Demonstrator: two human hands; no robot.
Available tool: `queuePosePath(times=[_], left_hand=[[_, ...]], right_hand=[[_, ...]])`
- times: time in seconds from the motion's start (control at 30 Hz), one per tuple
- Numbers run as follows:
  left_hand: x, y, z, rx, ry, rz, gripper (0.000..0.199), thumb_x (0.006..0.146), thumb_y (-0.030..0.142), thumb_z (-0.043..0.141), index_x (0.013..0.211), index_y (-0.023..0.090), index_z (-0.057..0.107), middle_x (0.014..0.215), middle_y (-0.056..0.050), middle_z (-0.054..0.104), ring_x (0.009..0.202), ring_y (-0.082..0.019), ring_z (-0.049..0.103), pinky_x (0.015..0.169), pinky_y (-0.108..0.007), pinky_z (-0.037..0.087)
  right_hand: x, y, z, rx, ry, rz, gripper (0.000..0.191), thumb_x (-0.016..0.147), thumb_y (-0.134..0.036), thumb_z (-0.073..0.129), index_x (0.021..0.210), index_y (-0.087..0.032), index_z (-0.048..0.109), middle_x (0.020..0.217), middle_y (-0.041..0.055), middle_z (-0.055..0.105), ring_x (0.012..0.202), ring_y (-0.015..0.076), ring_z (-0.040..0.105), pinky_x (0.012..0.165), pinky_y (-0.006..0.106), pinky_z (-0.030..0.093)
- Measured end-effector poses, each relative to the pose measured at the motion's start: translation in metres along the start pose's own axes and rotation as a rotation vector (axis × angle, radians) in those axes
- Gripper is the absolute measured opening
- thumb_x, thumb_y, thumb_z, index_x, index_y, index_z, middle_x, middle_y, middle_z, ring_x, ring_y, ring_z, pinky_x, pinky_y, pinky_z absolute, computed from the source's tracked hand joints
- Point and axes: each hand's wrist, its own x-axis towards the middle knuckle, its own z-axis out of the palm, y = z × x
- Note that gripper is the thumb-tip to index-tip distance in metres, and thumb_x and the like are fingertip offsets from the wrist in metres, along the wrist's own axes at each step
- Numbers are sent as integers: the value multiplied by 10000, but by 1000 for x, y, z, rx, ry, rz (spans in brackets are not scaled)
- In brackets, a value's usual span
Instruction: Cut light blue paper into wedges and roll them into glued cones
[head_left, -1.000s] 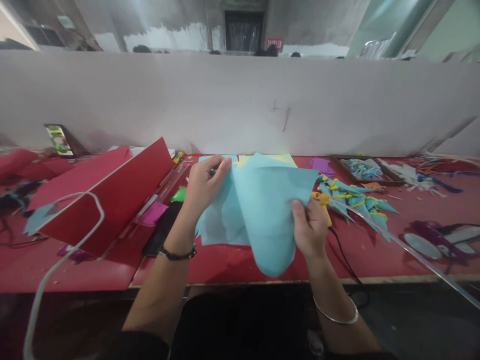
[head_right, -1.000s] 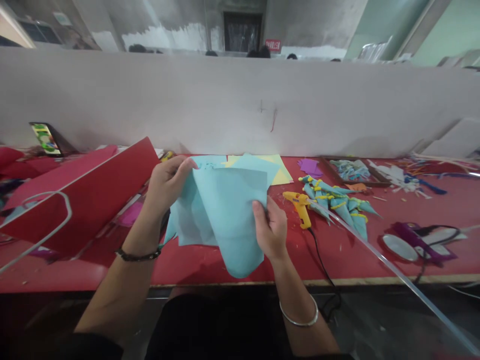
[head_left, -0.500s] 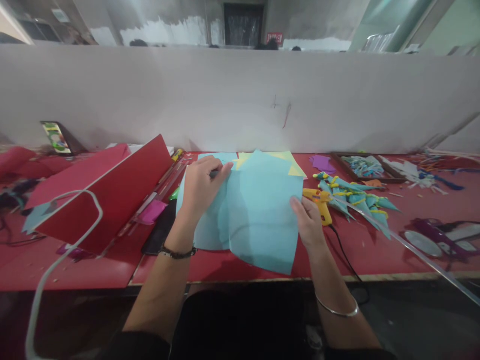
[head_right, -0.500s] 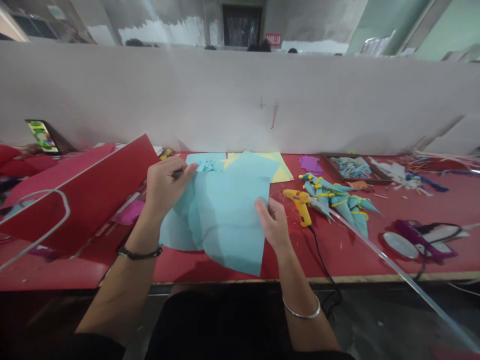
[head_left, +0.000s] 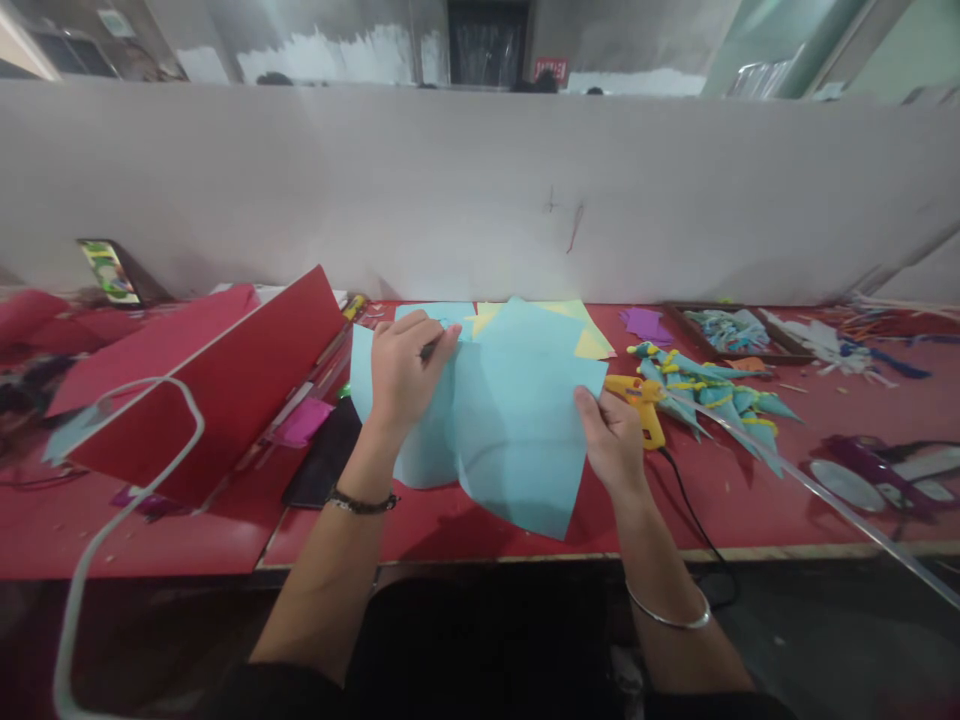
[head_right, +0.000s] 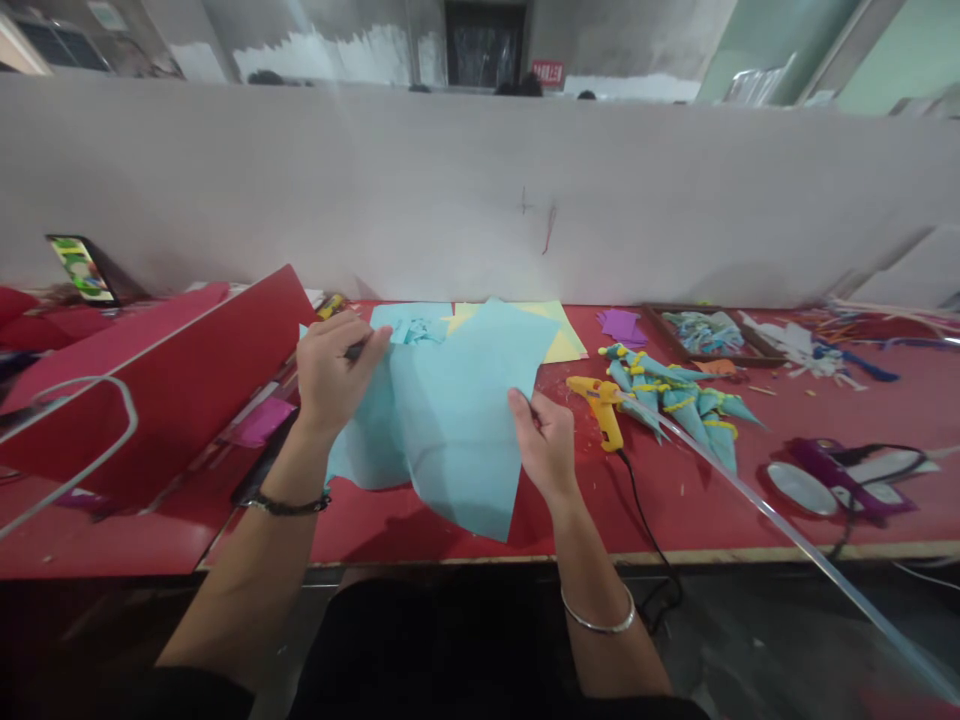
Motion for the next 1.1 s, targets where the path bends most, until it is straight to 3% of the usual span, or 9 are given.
queuePosePath(times=[0.2,0.37,0.43,0.63,0.77,0.93,1.03,1.1], left_hand=[[-1,-2,-1,-7,-16,13,394,849,319,454,495,189,338,500,38,350,488,-111,335,547,-289,247],[-5,-21,-17,56,25,27,327,803,379,528,538,197,467,537,23,486,554,-127,444,607,-299,300],[-8,-31,-28,86,65,-3,332,781,384,562,527,194,464,520,33,464,532,-114,423,592,-291,297],[-17,-44,-55,34,41,-84,439,785,339,581,459,155,351,462,57,280,454,-55,267,505,-251,238],[-18,-45,-55,9,46,-81,423,783,305,585,465,149,355,473,57,277,461,-47,264,491,-231,233],[-18,-48,-51,22,132,-53,446,753,308,604,431,148,340,443,66,261,435,-47,242,460,-220,215],[-19,-50,-53,35,141,-104,454,744,311,601,417,148,331,435,71,240,431,-48,231,457,-213,213],[-20,-52,-55,13,127,-160,386,733,325,605,446,150,416,441,67,322,440,-49,297,471,-198,252]], right_hand=[[0,4,-1,-15,27,-19,426,820,-423,450,519,-207,240,482,-66,221,459,66,226,420,221,198],[1,7,-6,-45,72,-14,412,817,-391,451,520,-212,230,483,-66,222,460,69,236,419,221,198],[1,8,-7,-43,81,-1,405,816,-380,453,518,-212,237,482,-67,222,459,70,238,420,222,199],[3,10,-6,-51,32,-8,407,818,-383,451,524,-212,227,484,-65,212,458,72,225,422,227,191],[4,10,-5,-76,30,-36,407,820,-383,446,526,-213,222,486,-65,209,461,73,222,426,228,190],[6,12,-9,-99,34,-61,410,818,-397,448,522,-210,234,481,-67,211,464,73,231,433,223,208],[7,14,-10,-100,69,-71,415,818,-397,447,522,-212,223,483,-68,212,465,72,234,436,222,213],[7,14,-10,-101,87,-68,419,813,-400,449,521,-215,213,481,-70,210,460,71,232,431,221,210]])
